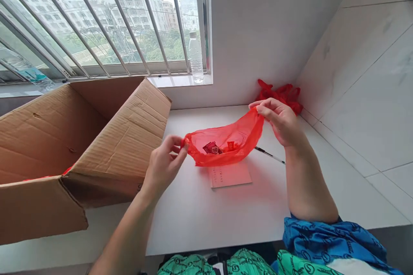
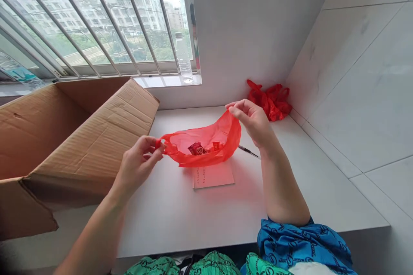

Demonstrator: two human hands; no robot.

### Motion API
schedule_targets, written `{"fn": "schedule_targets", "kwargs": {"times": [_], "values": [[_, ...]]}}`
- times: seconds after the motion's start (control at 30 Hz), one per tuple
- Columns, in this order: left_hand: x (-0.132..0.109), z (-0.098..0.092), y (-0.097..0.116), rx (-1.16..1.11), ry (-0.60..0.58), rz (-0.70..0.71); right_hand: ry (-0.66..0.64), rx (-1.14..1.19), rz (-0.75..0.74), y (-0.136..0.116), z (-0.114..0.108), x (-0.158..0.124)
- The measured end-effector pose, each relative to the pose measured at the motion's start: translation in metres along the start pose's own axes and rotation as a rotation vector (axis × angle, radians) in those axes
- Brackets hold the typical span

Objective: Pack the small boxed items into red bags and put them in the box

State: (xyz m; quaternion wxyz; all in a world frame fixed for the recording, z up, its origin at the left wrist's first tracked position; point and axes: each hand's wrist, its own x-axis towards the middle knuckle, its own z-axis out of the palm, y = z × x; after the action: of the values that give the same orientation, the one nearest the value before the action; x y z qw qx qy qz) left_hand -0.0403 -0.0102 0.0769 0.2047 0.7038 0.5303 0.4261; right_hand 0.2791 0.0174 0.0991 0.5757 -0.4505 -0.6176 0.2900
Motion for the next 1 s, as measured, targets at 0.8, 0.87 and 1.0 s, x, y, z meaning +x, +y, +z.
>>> {"fn": "schedule_targets", "kwargs": {"times": [0.8, 0.87, 1.0], "values": [[0.059, 0.043, 0.098, -0.458, -0.05, 0.512, -0.029, 0.115, -0.188, -0.016, 0.068, -0.012], [0.054, 0.057, 0.081, -0.494, -0.011, 0.437, -0.027, 0.216, -0.096, -0.011, 0.066, -0.009], [0.048, 0.084, 0.048, -0.598, -0.317, 0.118, -0.165, 0.443, 0.1, -0.005, 0.057, -0.006]]}}
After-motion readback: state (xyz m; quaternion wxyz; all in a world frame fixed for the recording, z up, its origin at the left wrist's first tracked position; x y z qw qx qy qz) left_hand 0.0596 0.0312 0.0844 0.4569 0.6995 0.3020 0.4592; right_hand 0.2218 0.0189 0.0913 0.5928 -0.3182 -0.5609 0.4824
